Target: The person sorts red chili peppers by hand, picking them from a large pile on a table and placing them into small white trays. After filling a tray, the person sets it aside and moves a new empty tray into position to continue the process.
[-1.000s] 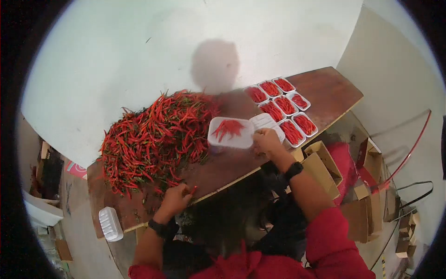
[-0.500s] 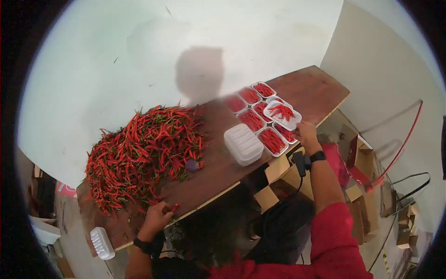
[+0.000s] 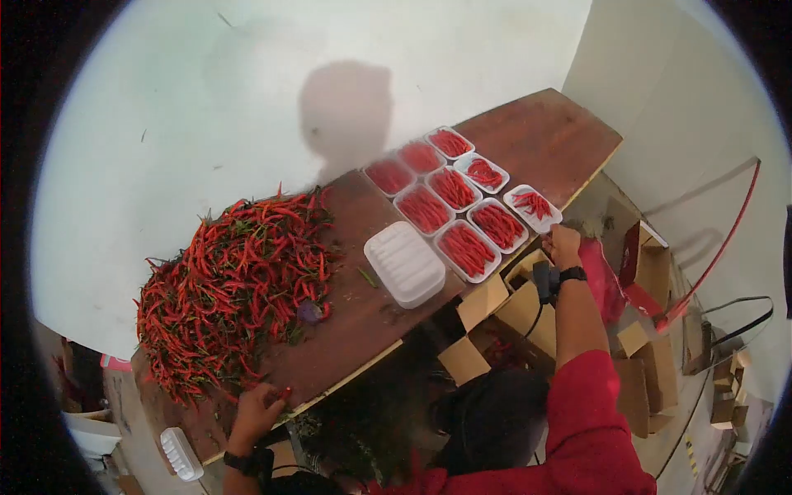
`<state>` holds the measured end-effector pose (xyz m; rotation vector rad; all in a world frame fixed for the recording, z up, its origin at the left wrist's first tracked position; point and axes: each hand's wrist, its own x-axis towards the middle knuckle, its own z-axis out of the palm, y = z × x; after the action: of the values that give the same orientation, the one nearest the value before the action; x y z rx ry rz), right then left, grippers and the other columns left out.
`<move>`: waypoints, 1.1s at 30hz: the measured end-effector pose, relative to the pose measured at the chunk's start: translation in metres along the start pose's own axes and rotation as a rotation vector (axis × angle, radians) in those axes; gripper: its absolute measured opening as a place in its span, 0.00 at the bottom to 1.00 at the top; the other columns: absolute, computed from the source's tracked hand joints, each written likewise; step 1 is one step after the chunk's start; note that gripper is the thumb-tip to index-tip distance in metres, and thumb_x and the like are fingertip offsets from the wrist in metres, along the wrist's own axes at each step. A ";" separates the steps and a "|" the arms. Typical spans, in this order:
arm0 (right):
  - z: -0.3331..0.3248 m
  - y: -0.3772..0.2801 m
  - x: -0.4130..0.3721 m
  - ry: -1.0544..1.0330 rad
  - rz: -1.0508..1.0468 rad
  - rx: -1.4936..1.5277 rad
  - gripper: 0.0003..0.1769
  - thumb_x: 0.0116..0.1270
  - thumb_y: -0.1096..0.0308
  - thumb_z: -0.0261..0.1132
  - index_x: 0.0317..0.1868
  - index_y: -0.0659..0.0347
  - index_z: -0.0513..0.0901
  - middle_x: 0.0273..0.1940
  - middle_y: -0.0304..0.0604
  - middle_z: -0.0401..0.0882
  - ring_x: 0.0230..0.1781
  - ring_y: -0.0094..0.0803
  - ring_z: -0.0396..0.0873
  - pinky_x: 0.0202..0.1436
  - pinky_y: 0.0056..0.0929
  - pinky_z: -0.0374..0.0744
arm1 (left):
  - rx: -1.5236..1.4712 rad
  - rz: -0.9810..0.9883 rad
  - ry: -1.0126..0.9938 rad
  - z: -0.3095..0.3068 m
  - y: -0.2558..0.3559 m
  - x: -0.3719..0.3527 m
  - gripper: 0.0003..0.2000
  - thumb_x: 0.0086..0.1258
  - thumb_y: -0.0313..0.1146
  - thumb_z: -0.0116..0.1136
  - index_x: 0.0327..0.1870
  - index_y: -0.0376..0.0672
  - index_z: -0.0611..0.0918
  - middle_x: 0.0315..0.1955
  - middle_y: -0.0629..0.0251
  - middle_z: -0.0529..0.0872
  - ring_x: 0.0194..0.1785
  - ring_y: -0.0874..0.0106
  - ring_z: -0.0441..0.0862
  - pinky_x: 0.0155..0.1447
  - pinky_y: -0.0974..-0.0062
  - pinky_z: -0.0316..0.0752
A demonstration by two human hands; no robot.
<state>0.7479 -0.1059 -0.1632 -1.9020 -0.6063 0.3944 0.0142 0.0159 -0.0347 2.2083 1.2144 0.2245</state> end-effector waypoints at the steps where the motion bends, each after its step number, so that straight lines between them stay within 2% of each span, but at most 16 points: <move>1: 0.003 -0.059 -0.036 0.008 0.220 0.175 0.05 0.58 0.72 0.56 0.29 0.65 0.75 0.24 0.42 0.74 0.21 0.30 0.76 0.21 0.26 0.72 | 0.005 -0.019 0.001 0.001 -0.005 -0.001 0.11 0.52 0.31 0.63 0.34 0.36 0.78 0.24 0.55 0.80 0.28 0.64 0.79 0.33 0.70 0.72; 4: 0.002 0.117 0.066 0.050 -0.364 -0.309 0.06 0.58 0.71 0.56 0.26 0.64 0.74 0.23 0.43 0.74 0.21 0.30 0.76 0.21 0.26 0.72 | -0.003 -0.072 -0.017 -0.003 0.004 0.000 0.11 0.52 0.30 0.63 0.33 0.36 0.78 0.22 0.58 0.79 0.26 0.65 0.77 0.32 0.71 0.70; 5: 0.006 0.068 0.039 0.014 -0.129 -0.117 0.06 0.58 0.71 0.56 0.26 0.64 0.74 0.23 0.43 0.74 0.21 0.30 0.75 0.21 0.26 0.72 | -0.020 -0.100 -0.029 -0.004 0.007 0.000 0.10 0.52 0.30 0.63 0.33 0.36 0.77 0.21 0.59 0.78 0.25 0.67 0.76 0.31 0.72 0.69; 7: 0.017 -0.052 -0.027 0.090 0.351 0.310 0.05 0.58 0.72 0.56 0.27 0.63 0.74 0.23 0.43 0.74 0.21 0.30 0.75 0.21 0.25 0.72 | -0.013 -0.097 -0.021 -0.003 0.003 0.000 0.10 0.52 0.30 0.62 0.33 0.36 0.77 0.21 0.59 0.78 0.25 0.67 0.76 0.31 0.72 0.69; 11: 0.028 -0.075 -0.035 0.211 0.458 0.516 0.04 0.60 0.70 0.56 0.30 0.62 0.73 0.23 0.41 0.74 0.21 0.30 0.75 0.21 0.25 0.72 | 0.007 -0.076 -0.007 -0.004 0.011 0.001 0.09 0.53 0.29 0.62 0.32 0.36 0.77 0.20 0.59 0.78 0.26 0.68 0.77 0.32 0.72 0.70; 13: 0.030 -0.068 -0.030 0.190 0.387 0.528 0.05 0.62 0.68 0.56 0.33 0.61 0.73 0.24 0.41 0.74 0.22 0.30 0.75 0.21 0.27 0.71 | 0.017 -0.062 0.001 -0.005 0.014 0.001 0.09 0.53 0.29 0.62 0.32 0.36 0.77 0.21 0.59 0.78 0.26 0.68 0.77 0.32 0.72 0.70; 20: 0.026 -0.046 -0.021 0.182 0.433 0.415 0.08 0.62 0.65 0.57 0.34 0.61 0.73 0.26 0.40 0.74 0.23 0.29 0.76 0.22 0.28 0.72 | 0.017 -0.044 -0.009 -0.005 0.009 -0.002 0.10 0.54 0.30 0.62 0.34 0.36 0.78 0.23 0.55 0.80 0.27 0.64 0.80 0.33 0.71 0.72; 22: 0.020 -0.057 -0.030 0.274 0.382 -0.020 0.14 0.59 0.61 0.61 0.37 0.64 0.77 0.28 0.40 0.78 0.26 0.29 0.78 0.26 0.28 0.75 | 0.006 -0.031 0.017 -0.001 0.005 -0.003 0.10 0.54 0.29 0.62 0.34 0.36 0.78 0.24 0.54 0.81 0.28 0.64 0.80 0.34 0.71 0.73; 23: 0.020 -0.056 -0.028 0.263 0.377 -0.019 0.14 0.59 0.61 0.61 0.37 0.64 0.77 0.28 0.40 0.78 0.26 0.29 0.78 0.26 0.28 0.75 | -0.002 -0.008 0.045 -0.002 0.005 -0.004 0.09 0.55 0.28 0.62 0.35 0.36 0.78 0.24 0.53 0.81 0.28 0.63 0.81 0.34 0.71 0.73; 25: 0.020 -0.053 -0.021 0.348 0.085 -0.348 0.18 0.54 0.59 0.64 0.40 0.65 0.81 0.28 0.41 0.81 0.28 0.28 0.80 0.30 0.28 0.77 | -0.040 -0.033 0.034 -0.004 0.011 -0.004 0.09 0.55 0.28 0.62 0.35 0.36 0.78 0.25 0.53 0.82 0.29 0.62 0.81 0.34 0.71 0.73; 26: 0.024 -0.059 -0.020 0.343 0.076 -0.348 0.18 0.54 0.59 0.64 0.40 0.65 0.81 0.28 0.41 0.81 0.28 0.28 0.80 0.30 0.28 0.77 | -0.077 -0.048 0.012 -0.004 0.014 -0.004 0.09 0.55 0.28 0.62 0.35 0.36 0.78 0.25 0.53 0.82 0.30 0.61 0.82 0.35 0.71 0.73; 28: 0.042 -0.105 -0.041 0.103 -0.131 -0.432 0.22 0.53 0.54 0.61 0.40 0.64 0.83 0.36 0.55 0.82 0.40 0.50 0.80 0.44 0.40 0.76 | -0.033 -0.029 0.026 -0.006 0.016 -0.003 0.09 0.55 0.28 0.62 0.35 0.36 0.78 0.26 0.53 0.82 0.31 0.61 0.82 0.35 0.71 0.74; 30: 0.063 -0.176 -0.087 -0.096 -0.238 -0.545 0.21 0.54 0.53 0.61 0.39 0.62 0.84 0.37 0.55 0.82 0.41 0.48 0.80 0.45 0.41 0.76 | 0.007 -0.020 0.042 -0.005 0.015 -0.005 0.09 0.55 0.28 0.62 0.35 0.36 0.78 0.26 0.53 0.82 0.32 0.61 0.82 0.36 0.71 0.74; 32: 0.095 -0.200 -0.109 -0.169 -0.417 -0.441 0.25 0.50 0.52 0.66 0.39 0.67 0.83 0.32 0.55 0.82 0.35 0.45 0.82 0.41 0.36 0.78 | -0.059 0.050 0.048 -0.002 0.008 -0.005 0.11 0.55 0.31 0.62 0.36 0.36 0.79 0.27 0.52 0.82 0.33 0.60 0.82 0.36 0.68 0.74; 33: 0.109 -0.216 -0.126 -0.177 -0.434 -0.444 0.25 0.50 0.52 0.66 0.39 0.67 0.83 0.32 0.55 0.82 0.35 0.45 0.82 0.41 0.36 0.78 | -0.068 0.043 0.062 0.002 0.001 -0.004 0.11 0.55 0.31 0.62 0.36 0.36 0.79 0.27 0.52 0.82 0.33 0.60 0.82 0.36 0.68 0.74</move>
<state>0.5379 -0.0276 -0.0077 -2.0858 -1.2807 0.1517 0.0133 0.0119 -0.0353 2.1842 1.1753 0.3494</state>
